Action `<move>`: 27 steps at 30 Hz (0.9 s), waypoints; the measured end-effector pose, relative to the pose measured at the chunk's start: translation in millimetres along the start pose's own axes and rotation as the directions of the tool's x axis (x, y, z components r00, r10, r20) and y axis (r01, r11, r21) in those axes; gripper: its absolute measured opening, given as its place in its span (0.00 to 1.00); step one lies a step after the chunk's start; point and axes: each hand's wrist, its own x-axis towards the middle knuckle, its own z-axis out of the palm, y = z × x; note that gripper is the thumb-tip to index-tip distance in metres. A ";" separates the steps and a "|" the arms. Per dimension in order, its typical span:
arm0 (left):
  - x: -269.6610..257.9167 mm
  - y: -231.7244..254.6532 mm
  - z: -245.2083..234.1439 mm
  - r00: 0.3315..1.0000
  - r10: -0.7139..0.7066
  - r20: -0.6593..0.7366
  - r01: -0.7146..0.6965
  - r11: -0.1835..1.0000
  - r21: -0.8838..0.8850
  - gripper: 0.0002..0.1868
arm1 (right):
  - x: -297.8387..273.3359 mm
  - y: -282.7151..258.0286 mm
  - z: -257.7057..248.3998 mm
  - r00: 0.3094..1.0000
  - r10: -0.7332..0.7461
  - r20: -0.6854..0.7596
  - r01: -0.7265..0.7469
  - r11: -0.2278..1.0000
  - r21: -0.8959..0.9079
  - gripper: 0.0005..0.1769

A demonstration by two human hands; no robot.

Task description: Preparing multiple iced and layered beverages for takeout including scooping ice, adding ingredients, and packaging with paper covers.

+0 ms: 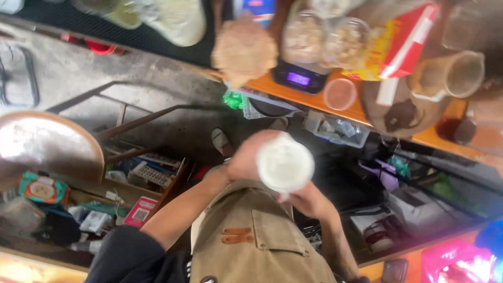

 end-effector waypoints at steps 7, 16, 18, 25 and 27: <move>-88.7 12.3 -115.6 0.874 -0.228 -0.429 0.140 0.964 -0.228 0.50 | 219.9 127.0 -59.7 0.988 0.106 0.112 -0.067 0.950 -0.306 0.11; -165.3 -16.1 -102.0 0.571 -0.402 -0.715 0.282 0.915 -0.289 0.51 | 373.7 262.7 -105.9 0.868 -0.248 -0.430 -0.357 0.289 -0.888 0.14; -182.1 -20.6 -89.0 0.526 -0.392 -0.755 0.329 0.912 -0.245 0.53 | 374.0 294.0 -119.5 0.800 -0.267 -0.537 -0.495 0.212 -0.843 0.14; -150.1 14.6 -77.4 0.545 -0.380 -0.748 0.357 0.912 -0.203 0.51 | 213.3 120.0 -42.4 0.698 -0.614 -0.370 -0.009 0.509 -0.861 0.08; -139.7 12.0 -71.0 0.519 -0.457 -0.722 0.422 0.872 -0.249 0.50 | 184.4 103.9 -36.1 0.622 -0.669 -0.407 0.106 0.587 -0.803 0.10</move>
